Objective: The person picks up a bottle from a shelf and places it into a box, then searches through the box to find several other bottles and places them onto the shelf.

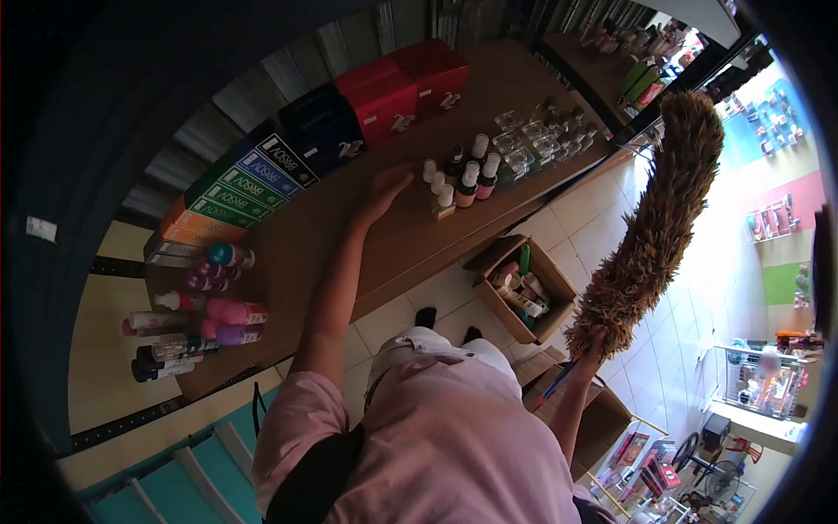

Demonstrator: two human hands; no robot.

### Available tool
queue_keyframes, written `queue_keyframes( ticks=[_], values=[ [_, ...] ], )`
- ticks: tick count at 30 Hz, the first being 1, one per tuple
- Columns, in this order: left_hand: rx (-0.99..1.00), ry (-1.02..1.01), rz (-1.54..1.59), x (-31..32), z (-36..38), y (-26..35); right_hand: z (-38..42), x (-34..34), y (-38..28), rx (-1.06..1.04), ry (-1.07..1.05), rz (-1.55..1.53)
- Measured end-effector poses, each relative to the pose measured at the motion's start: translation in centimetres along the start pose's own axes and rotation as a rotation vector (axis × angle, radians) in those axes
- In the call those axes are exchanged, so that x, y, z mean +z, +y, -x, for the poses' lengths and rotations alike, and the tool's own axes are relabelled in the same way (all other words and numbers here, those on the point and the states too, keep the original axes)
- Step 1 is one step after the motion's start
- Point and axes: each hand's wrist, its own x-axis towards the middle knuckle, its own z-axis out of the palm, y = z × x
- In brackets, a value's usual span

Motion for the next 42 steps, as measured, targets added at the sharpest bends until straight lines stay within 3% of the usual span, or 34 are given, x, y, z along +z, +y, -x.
queue_keyframes(
  ticks=[4, 7, 10, 13, 16, 19, 22, 26, 31, 34, 37, 41, 42],
  values=[
    [0.061, 0.015, 0.000, 0.2, 0.2, 0.2, 0.1, -3.3, 2.1, -0.047, -0.015, 0.083],
    [0.064, 0.058, -0.182, 0.0, 0.0, -1.2, 2.5, -3.0, 1.8, -0.021, 0.073, 0.054],
    [-0.021, 0.125, 0.131, -0.3, 0.0, -1.7, 5.9, -3.7, 1.9, -0.063, 0.144, 0.013],
    [0.055, 0.261, 0.239, 0.0, 0.6, -0.8, 8.6, -6.3, 3.0, -0.081, 0.232, 0.056],
    [0.224, 0.675, 0.075, 2.6, 2.8, 1.2, 11.4, -8.9, 1.8, -0.053, 0.293, 0.066],
    [0.368, 0.747, -0.108, 7.4, 7.2, 3.3, 14.4, -13.3, 1.5, -0.057, 0.364, 0.069],
    [0.372, 0.561, 0.208, 15.6, 11.3, 2.2, 18.0, -19.7, 2.5, -0.017, 0.432, 0.033],
    [0.174, 0.143, 0.113, 29.4, 20.4, 0.7, 25.5, -26.7, 0.5, -0.021, 0.565, 0.051],
    [0.226, -0.458, 0.214, 41.9, 31.3, -0.2, 32.5, -35.3, -0.2, -0.015, 0.657, -0.002],
    [0.182, -0.671, 0.208, 45.6, 35.1, -0.9, 34.6, -37.4, -1.2, 0.034, 0.835, 0.042],
    [0.131, -0.821, 0.094, 47.5, 36.0, -2.8, 34.9, -39.4, -1.2, 0.015, 0.872, -0.043],
    [0.060, -0.962, -0.133, 49.1, 34.8, -4.7, 34.7, -44.5, 3.8, 0.096, 0.891, -0.212],
    [0.147, -0.953, -0.157, 50.2, 33.9, -6.3, 33.8, -43.6, 2.5, 0.081, 0.994, -0.268]
  ],
)
